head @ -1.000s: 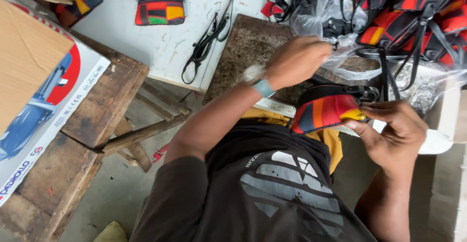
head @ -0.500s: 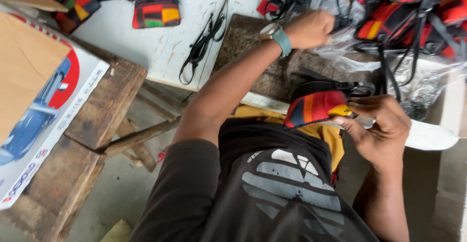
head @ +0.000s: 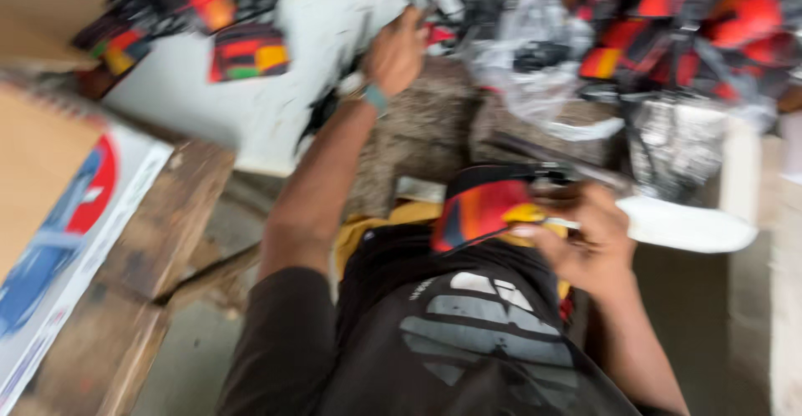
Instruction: The person attaches black straps to small colorful fabric pouches at a workbench. They align the strap end with the pouch tab, insert a metal rivet, and hammer it to fasten the strap, then set the finished pouch aside and pick up the next one.
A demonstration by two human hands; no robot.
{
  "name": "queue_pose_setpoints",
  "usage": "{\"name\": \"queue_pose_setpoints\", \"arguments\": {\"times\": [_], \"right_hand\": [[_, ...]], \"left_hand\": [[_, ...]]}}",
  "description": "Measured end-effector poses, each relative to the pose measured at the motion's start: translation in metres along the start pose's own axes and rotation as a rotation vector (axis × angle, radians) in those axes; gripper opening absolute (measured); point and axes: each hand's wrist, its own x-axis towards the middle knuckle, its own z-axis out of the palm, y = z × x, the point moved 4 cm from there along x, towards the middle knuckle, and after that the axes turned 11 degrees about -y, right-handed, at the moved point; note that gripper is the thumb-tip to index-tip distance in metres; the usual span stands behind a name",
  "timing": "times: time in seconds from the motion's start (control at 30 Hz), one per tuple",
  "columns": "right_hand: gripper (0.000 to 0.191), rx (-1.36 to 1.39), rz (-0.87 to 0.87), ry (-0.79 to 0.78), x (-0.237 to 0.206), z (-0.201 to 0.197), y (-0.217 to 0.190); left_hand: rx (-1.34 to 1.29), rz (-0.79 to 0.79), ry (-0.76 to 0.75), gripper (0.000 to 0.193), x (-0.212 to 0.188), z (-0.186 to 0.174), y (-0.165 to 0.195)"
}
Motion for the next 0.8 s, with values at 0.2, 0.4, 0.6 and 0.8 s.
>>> {"name": "queue_pose_setpoints", "arguments": {"times": [0.2,0.4,0.6,0.8], "right_hand": [[0.036,0.141,-0.09,-0.09,0.014,0.012,-0.03],[0.037,0.141,-0.117,-0.085,0.023,0.024,-0.04],[0.039,0.067,-0.166,-0.103,0.01,0.052,-0.047],[0.035,0.102,-0.224,-0.244,-0.008,0.095,-0.054]], "left_hand": [[0.104,0.098,-0.012,0.027,-0.011,0.011,0.004],[0.029,0.055,-0.048,0.026,-0.024,0.01,-0.008],[-0.209,0.27,0.401,0.025,-0.039,-0.007,-0.015],[-0.553,0.406,0.496,0.023,-0.089,-0.027,-0.054]]}}
